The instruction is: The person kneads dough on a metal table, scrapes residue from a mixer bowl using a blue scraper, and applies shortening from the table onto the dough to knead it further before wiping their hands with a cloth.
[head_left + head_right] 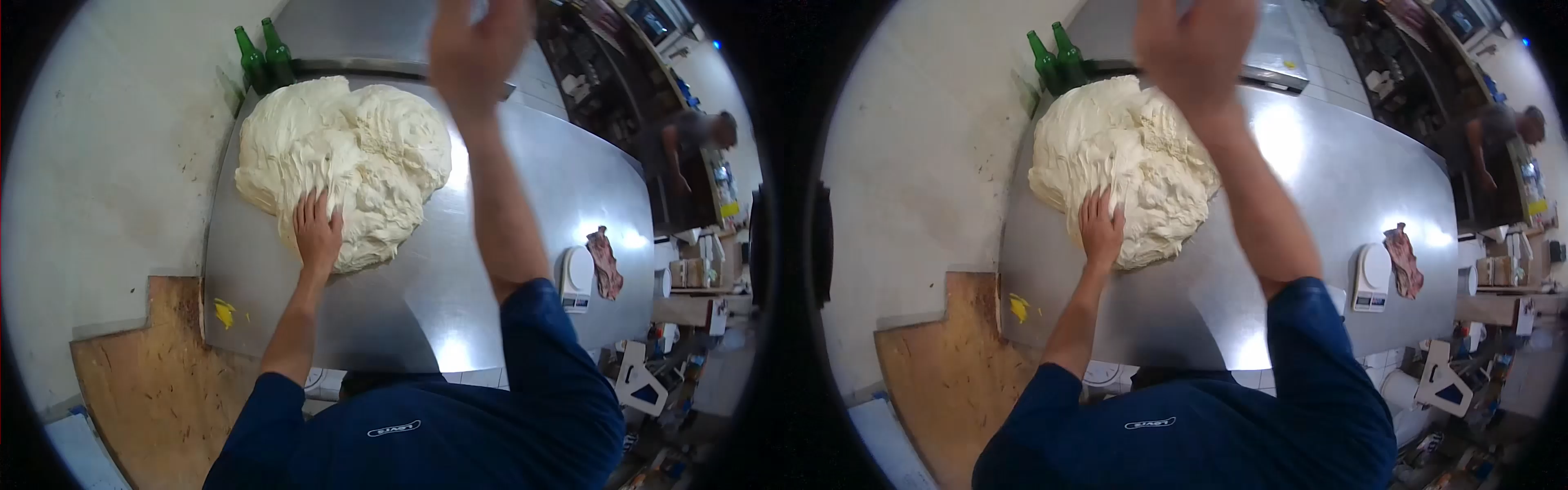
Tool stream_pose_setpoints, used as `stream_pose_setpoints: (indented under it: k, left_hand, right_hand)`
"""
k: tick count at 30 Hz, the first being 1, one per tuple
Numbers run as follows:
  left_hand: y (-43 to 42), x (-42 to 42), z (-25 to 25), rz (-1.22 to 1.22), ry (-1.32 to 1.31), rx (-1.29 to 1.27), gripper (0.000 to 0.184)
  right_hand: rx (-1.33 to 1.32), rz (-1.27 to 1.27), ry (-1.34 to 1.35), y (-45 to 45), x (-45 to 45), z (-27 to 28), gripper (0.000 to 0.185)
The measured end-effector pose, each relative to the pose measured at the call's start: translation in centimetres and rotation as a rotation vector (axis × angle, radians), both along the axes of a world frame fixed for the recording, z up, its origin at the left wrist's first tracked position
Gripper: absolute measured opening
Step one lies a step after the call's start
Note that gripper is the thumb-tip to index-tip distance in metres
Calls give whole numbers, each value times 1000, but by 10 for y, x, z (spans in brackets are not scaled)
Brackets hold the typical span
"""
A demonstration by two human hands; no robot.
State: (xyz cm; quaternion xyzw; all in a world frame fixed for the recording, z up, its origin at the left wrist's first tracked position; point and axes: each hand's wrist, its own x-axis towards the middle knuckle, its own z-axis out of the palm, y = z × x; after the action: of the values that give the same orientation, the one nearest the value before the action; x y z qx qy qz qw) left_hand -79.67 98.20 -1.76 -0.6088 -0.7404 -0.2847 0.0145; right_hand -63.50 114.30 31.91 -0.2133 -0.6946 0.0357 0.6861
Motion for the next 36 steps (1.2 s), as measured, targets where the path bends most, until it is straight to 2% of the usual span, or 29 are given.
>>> stream_pose_setpoints:
  k: [1, 3, 5, 6, 7, 9, 10, 11, 12, 13, 14, 15, 16, 19, 21, 22, 23, 25, 26, 27, 28, 29, 30, 31, 32, 33, 34, 35, 36]
  left_hand:
    - [-12, 3, -1, 9, -15, 28, 45]
    - [-23, 8, -5, 23, -37, 92, 41]
    - [-27, 12, -20, 108, -2, 113, 40]
    - [-33, 17, -28, 149, 6, 109, 40]
    - [-26, 18, -31, 131, -3, 135, 41]
    - [-18, 11, -28, 148, -10, 156, 42]
    - [-14, 7, -35, 126, 0, 181, 46]
    - [-11, 3, -40, 122, 20, 206, 50]
    - [-10, 0, -38, 131, -2, 193, 50]
    - [-9, 1, -34, 137, -26, 188, 51]
    - [-9, 2, -34, 176, -30, 152, 49]
    - [-9, 2, -34, 197, -43, 125, 48]
    - [-12, 1, -33, 209, -61, 114, 47]
    - [-19, -3, -34, 186, -139, 65, 48]
    - [-23, -1, -30, 152, -200, 39, 50]
    - [-24, -2, -31, 140, -226, 38, 51]
    - [-27, -2, -32, 123, -255, 35, 52]
    - [-35, -8, -34, 33, -379, -2, 57]
    - [-42, -12, -33, -28, -434, -14, 57]
    - [-47, -18, -31, -89, -486, -19, 57]
    - [-63, -44, 7, -311, -763, -97, 51]
    - [-96, -60, 47, -333, -879, -89, 48]
    - [-138, -70, 71, -356, -997, -83, 45]
    - [-178, -79, 74, -355, -1081, -54, 44]
    - [-217, -92, 76, -357, -1156, -27, 43]
    - [-257, -104, 78, -240, -1317, -92, 42]
    - [-297, -116, 77, -119, -1473, -162, 41]
    - [-334, -120, 47, 56, -1462, -154, 41]
    - [-368, -128, 43, 189, -1410, -149, 40]
  right_hand:
    - [74, -74, 83, 21, -24, -46, 50]
    - [-162, -148, -261, 26, -76, -162, 63]
    - [-435, -3, -834, 19, -101, -324, 75]
    - [-534, -22, -1002, 15, -101, -337, 79]
    - [-644, 26, -1132, 25, -103, -334, 81]
    - [-850, 191, -1415, 35, -110, -281, 84]
    - [-990, 322, -1399, 31, -95, -227, 82]
    - [-816, 274, -1111, 14, -78, -202, 74]
    - [-580, 229, -786, 1, -69, -199, 57]
    - [-359, 128, -625, -2, -64, -203, 49]
    - [-296, 71, -547, -9, -56, -228, 50]
    - [-323, -2, -677, -12, -54, -269, 52]
    - [-426, -13, -1125, -13, -44, -318, 57]
    - [-752, 210, -1214, -15, -31, -291, 64]
    - [-925, 153, -1227, -36, -37, -232, 66]
    - [-706, 80, -1048, -41, -33, -239, 63]
    - [-585, 109, -732, -48, -38, -254, 62]
    - [-371, -225, -1172, -54, -33, -340, 62]
    - [-421, -237, -1132, -67, -34, -342, 63]
    - [-529, -187, -1225, -66, -35, -332, 63]
    - [-642, -134, -1315, -58, -35, -319, 63]
    - [-766, -82, -1405, -52, -33, -305, 63]
    - [-856, -130, -1541, -79, -55, -256, 58]
    - [-937, -173, -1689, -107, -78, -206, 53]
    - [-808, -22, -1477, -138, -87, -207, 47]
    - [-674, 118, -1261, -164, -93, -215, 42]
    - [-609, 378, -1048, -200, -108, -227, 37]
    - [-717, 560, -1118, -234, -121, -246, 46]
    - [-843, 730, -1184, -268, -134, -265, 59]
